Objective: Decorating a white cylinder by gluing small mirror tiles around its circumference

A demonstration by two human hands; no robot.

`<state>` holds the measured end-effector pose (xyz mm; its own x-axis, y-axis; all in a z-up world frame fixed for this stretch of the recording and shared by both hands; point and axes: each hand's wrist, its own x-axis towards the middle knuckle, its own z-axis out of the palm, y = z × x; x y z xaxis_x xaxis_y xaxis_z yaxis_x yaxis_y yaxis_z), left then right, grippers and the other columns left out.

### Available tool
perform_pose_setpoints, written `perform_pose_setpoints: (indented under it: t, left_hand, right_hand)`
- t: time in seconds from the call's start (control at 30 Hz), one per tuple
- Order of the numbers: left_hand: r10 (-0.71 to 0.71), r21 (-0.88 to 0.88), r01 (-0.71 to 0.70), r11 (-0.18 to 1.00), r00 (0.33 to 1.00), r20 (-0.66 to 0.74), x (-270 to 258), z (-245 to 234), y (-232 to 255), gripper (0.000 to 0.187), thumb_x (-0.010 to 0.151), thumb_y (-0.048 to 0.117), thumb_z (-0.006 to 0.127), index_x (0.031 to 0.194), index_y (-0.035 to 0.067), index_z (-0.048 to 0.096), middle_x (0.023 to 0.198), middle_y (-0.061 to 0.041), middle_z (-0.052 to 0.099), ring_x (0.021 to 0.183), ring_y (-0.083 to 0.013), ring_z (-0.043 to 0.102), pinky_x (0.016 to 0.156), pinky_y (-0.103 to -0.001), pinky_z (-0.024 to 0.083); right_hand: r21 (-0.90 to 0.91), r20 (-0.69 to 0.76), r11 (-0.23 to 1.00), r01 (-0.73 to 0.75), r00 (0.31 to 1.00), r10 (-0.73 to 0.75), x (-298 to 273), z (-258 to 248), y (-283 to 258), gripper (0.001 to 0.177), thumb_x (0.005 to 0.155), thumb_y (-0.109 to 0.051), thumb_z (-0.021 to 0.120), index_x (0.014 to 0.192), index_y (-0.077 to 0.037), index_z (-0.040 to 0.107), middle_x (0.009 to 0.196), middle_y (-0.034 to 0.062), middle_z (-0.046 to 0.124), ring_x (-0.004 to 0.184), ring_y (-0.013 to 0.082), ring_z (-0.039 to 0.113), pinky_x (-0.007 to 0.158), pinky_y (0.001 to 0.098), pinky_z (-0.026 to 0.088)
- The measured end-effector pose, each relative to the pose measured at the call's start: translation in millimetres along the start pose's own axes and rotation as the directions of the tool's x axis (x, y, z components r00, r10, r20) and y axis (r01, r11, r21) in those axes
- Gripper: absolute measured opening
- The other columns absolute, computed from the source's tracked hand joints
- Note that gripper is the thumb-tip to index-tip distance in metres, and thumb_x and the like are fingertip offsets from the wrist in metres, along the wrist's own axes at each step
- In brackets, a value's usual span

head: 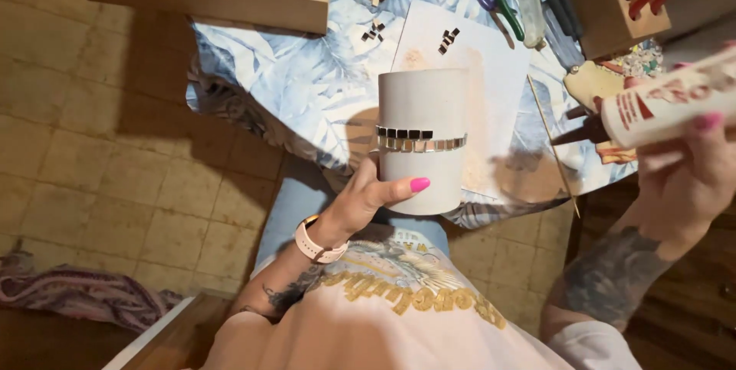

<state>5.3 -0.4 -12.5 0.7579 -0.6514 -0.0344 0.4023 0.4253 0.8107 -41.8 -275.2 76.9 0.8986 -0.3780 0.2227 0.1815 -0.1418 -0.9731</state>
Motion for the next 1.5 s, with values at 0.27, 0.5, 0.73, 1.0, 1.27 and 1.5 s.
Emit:
perform_pose_setpoints:
  t: [0.27, 0.5, 0.73, 1.0, 1.27, 1.5]
  left_hand:
    - [-0.039, -0.022, 0.038, 0.999, 0.998, -0.052, 0.5, -6.9, -9.4, 0.039, 0.067, 0.015, 0.061, 0.097, -0.009, 0.057, 0.087, -0.015, 0.062, 0.071, -0.0164, 0.058, 0.066, -0.024, 0.047]
    - [-0.007, 0.007, 0.008, 1.0, 0.999, -0.036, 2.1, -12.5, -19.0, 0.041, 0.067, 0.019, 0.062, 0.095, -0.01, 0.056, 0.083, -0.015, 0.062, 0.066, -0.0151, 0.057, 0.06, -0.021, 0.048]
    - [0.004, 0.064, -0.002, 0.998, 0.999, -0.037, 3.3, -14.4, -17.2, 0.021, 0.07, 0.022, 0.065, 0.068, 0.001, 0.062, 0.05, 0.006, 0.045, 0.042, -0.0031, 0.031, 0.041, -0.016, 0.028]
    - [0.099, -0.009, -0.099, 0.995, 0.994, 0.054, 6.1, -14.8, -23.6, 0.014, 0.072, 0.018, 0.062, 0.066, 0.008, 0.054, 0.053, 0.008, 0.045, 0.043, -0.0033, 0.033, 0.042, -0.016, 0.027]
    - [0.062, 0.014, -0.063, 0.998, 0.997, 0.042, 6.3, -12.4, -20.0, 0.021, 0.071, 0.019, 0.062, 0.057, 0.011, 0.05, 0.048, 0.009, 0.04, 0.04, -0.003, 0.028, 0.04, -0.017, 0.023]
    - [0.03, 0.025, -0.031, 0.999, 0.999, 0.018, 5.6, -14.7, -21.7, 0.025, 0.071, 0.023, 0.063, 0.053, 0.011, 0.051, 0.044, 0.009, 0.038, 0.037, -0.0026, 0.025, 0.037, -0.016, 0.021]
  right_hand:
    - [0.234, -0.11, 0.949, 0.212, 0.975, -0.191, -25.7, 32.6, 27.9, 0.074, 0.07, -0.025, 0.055, 0.138, -0.013, 0.027, 0.128, 0.0091, 0.039, 0.108, 0.0341, 0.053, 0.109, 0.05, 0.048]
    - [0.134, -0.627, 0.951, 0.279, 0.767, -0.136, -61.3, 46.8, 67.7, 0.093, 0.069, -0.005, 0.054, 0.136, -0.019, -0.009, 0.148, 0.018, 0.028, 0.114, 0.0257, 0.065, 0.093, 0.0369, 0.073]
    - [0.376, -0.726, 0.811, 0.448, 0.687, -0.043, -45.7, 74.8, 50.3, 0.133, 0.038, 0.012, 0.074, 0.14, -0.02, -0.006, 0.142, 0.019, 0.03, 0.109, 0.0405, 0.061, 0.099, 0.052, 0.059]
    - [0.399, -0.722, 0.778, 0.485, 0.689, -0.059, -49.0, 79.5, 48.9, 0.145, 0.033, 0.01, 0.089, 0.141, -0.016, -0.004, 0.145, 0.0175, 0.025, 0.112, 0.0399, 0.058, 0.099, 0.051, 0.057]
    - [0.335, -0.723, 0.852, 0.402, 0.69, -0.042, -49.9, 73.2, 57.3, 0.137, 0.035, 0.008, 0.083, 0.138, -0.019, -0.002, 0.143, 0.0181, 0.033, 0.11, 0.0377, 0.063, 0.098, 0.0496, 0.064]
    - [0.417, -0.766, 0.773, 0.478, 0.643, 0.016, -50.7, 69.2, 61.4, 0.149, 0.025, 0.02, 0.084, 0.139, -0.021, -0.002, 0.148, 0.0178, 0.027, 0.111, 0.0435, 0.058, 0.096, 0.0561, 0.061]
